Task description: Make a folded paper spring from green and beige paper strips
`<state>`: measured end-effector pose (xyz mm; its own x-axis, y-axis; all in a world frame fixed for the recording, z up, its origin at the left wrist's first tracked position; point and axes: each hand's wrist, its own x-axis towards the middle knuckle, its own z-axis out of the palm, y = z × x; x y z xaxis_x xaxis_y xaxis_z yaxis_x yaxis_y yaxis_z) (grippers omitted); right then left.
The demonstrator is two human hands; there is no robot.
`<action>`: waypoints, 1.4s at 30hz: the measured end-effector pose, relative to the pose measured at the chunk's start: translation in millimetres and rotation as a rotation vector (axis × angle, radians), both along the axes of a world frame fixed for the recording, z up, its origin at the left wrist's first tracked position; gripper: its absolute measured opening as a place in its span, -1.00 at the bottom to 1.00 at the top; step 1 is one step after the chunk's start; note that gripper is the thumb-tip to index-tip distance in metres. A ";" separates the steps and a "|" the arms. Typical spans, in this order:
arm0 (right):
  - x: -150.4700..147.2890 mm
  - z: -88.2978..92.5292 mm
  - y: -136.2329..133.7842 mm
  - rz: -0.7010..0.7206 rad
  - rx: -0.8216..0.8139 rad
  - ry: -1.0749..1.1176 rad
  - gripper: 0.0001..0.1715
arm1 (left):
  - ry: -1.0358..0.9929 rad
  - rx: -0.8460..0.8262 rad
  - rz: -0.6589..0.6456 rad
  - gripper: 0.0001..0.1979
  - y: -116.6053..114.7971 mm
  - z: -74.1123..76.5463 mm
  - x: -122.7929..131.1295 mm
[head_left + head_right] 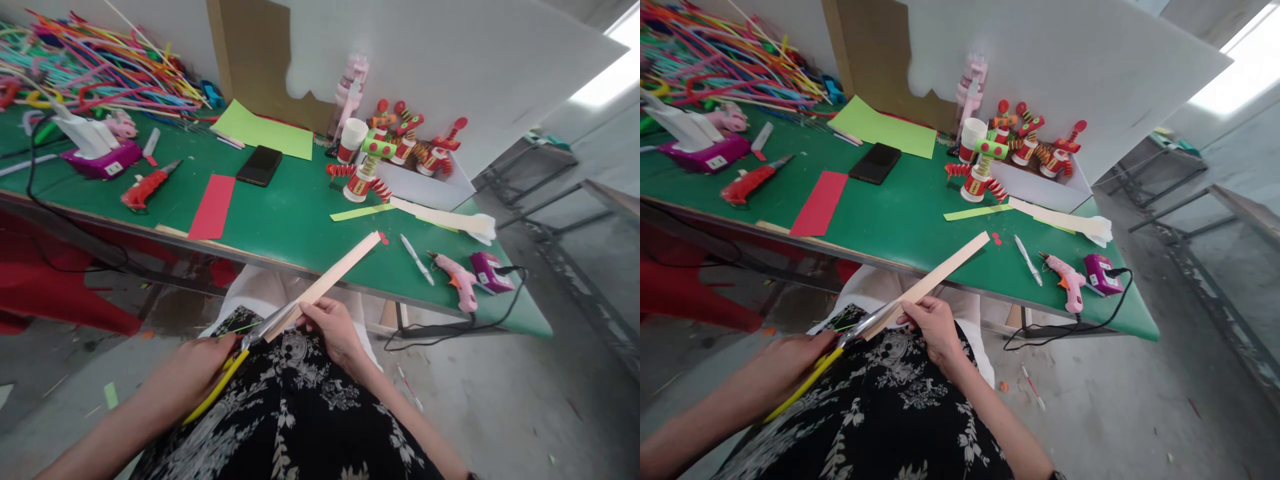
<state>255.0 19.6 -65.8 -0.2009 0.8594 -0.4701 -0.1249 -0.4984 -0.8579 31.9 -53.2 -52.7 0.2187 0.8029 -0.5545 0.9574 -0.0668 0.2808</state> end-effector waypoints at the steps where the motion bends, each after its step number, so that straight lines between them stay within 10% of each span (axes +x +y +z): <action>1: -1.0 -0.6 -0.2 -0.005 -0.002 -0.002 -0.64 | 0.004 -0.016 0.001 -0.61 0.8 2.4 1.2; 42: -0.1 3.0 -4.2 0.090 -0.018 0.022 -0.61 | -0.026 -0.048 -0.025 -0.61 7.7 5.7 7.5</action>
